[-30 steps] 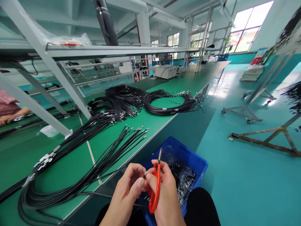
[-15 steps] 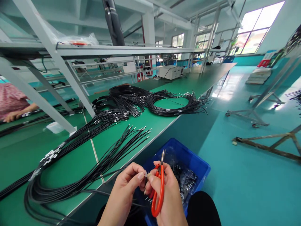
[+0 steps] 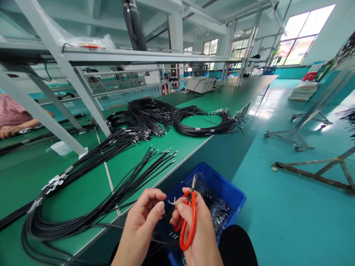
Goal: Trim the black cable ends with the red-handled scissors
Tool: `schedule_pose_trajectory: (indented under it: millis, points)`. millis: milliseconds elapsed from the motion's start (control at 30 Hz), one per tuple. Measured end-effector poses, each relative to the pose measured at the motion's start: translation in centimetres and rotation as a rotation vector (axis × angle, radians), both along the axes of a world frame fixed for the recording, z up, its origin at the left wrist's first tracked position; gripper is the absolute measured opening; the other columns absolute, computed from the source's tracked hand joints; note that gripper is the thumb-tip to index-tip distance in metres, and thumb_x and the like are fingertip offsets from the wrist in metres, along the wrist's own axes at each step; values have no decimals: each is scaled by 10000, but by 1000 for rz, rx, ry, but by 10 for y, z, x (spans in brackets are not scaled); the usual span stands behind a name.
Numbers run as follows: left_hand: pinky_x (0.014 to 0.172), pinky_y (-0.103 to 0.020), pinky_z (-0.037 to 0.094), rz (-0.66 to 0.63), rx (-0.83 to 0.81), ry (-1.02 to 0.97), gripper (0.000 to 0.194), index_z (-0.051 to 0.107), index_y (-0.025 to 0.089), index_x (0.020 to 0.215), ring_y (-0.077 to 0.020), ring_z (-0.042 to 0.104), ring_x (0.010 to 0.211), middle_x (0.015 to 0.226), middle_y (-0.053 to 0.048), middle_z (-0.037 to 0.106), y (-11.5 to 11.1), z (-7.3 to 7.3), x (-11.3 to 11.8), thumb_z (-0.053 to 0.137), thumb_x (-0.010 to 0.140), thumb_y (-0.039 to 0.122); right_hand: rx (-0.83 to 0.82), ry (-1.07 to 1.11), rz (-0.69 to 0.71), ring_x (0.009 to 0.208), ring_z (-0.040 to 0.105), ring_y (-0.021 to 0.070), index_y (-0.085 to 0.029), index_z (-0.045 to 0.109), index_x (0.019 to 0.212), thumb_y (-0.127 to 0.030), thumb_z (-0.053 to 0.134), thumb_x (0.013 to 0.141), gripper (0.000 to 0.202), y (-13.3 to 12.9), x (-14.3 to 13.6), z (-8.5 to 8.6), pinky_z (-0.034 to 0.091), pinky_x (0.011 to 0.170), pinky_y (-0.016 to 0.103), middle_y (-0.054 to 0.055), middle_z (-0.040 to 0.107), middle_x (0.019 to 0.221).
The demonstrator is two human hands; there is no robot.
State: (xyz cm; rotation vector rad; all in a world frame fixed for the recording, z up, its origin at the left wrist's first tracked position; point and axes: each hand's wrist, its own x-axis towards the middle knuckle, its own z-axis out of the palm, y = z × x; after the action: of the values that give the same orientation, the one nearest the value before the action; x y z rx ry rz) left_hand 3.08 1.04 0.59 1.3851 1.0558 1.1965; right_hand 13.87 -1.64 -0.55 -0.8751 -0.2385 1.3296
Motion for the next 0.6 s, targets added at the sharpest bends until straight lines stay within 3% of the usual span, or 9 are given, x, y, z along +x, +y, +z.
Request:
schedule_pose_trajectory:
  millis: [167, 267, 367, 467, 600]
  points:
    - [536, -242, 445, -267, -159, -137, 80, 549, 170, 742, -116, 534, 521, 661, 11, 561, 4, 4, 7, 561, 811, 209, -16, -1, 14, 513, 550, 123, -213, 528, 959, -215, 730, 641, 377, -2, -1, 0, 432, 467, 216, -35, 581, 650]
    - [559, -239, 447, -294, -177, -201, 109, 536, 168, 720, -109, 526, 534, 664, 10, 568, 5, 0, 5, 559, 816, 213, 6, 7, 35, 499, 548, 122, -208, 521, 972, -206, 708, 661, 363, -2, 0, -1, 425, 462, 219, -36, 577, 641]
    - [601, -248, 462, -174, -85, -57, 90, 554, 172, 732, -125, 552, 595, 762, -14, 595, 5, -1, -1, 549, 812, 212, -1, 30, 27, 507, 548, 123, -207, 523, 964, -197, 701, 669, 345, -1, 1, -2, 428, 465, 220, -38, 573, 638]
    - [662, -256, 469, 17, 155, 228, 72, 610, 190, 820, -164, 584, 706, 829, -38, 612, 2, 2, -5, 541, 803, 180, 9, 45, -4, 508, 541, 118, -202, 532, 950, -191, 716, 648, 353, 0, 1, -2, 433, 464, 224, -34, 578, 652]
    - [691, -244, 480, 62, 459, 491, 218, 694, 246, 911, -184, 620, 771, 928, -71, 653, 0, 3, -4, 534, 800, 149, -13, 75, 1, 527, 550, 124, -213, 537, 967, -205, 726, 652, 367, 0, -1, 0, 425, 464, 215, -40, 571, 639]
